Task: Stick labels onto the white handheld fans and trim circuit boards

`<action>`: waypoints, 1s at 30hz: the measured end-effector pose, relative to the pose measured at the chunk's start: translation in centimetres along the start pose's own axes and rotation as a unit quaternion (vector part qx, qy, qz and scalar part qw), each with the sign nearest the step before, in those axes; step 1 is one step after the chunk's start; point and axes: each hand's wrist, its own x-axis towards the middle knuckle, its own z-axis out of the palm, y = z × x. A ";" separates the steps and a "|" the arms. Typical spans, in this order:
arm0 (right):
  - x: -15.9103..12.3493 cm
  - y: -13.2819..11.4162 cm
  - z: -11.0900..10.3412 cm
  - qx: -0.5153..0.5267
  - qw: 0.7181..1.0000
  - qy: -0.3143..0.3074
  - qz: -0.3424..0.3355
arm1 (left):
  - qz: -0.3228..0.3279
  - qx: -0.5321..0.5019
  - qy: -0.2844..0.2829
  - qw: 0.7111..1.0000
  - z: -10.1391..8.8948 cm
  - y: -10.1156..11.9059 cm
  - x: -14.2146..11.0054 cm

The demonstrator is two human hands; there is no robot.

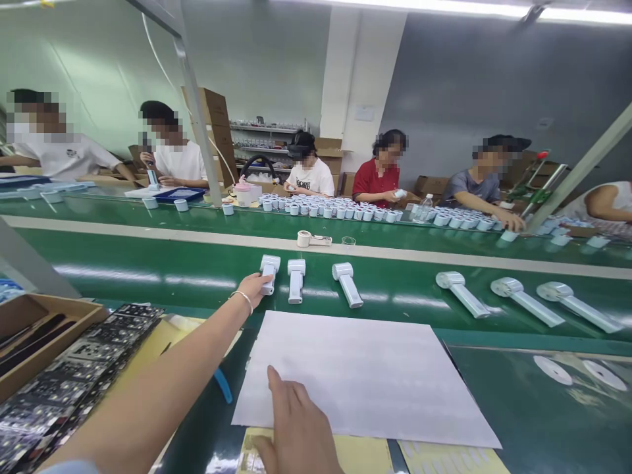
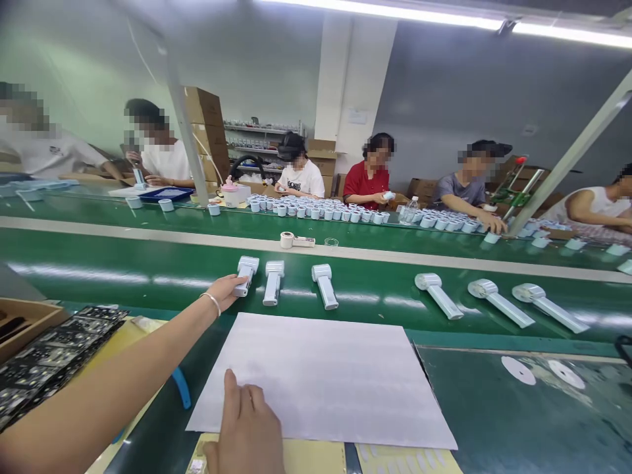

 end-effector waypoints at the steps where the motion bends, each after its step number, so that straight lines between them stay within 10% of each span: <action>1: 0.5 -0.7 -0.2 -0.017 1.000 -0.004 -0.009 | 0.007 0.006 0.014 1.000 0.1 -0.2 0.5; 10: 2.6 -4.0 -1.7 -0.036 0.996 -0.075 -0.029 | 0.098 0.061 0.132 0.985 -0.6 0.2 1.3; 22: 2.6 -2.8 -1.5 0.141 0.986 -0.091 0.003 | 0.160 -0.024 0.098 0.982 -6.8 -3.7 -15.3; 30: 3.3 -1.5 -1.1 0.277 0.958 -0.058 0.050 | 0.127 0.071 0.117 0.982 -12.3 -11.1 -19.1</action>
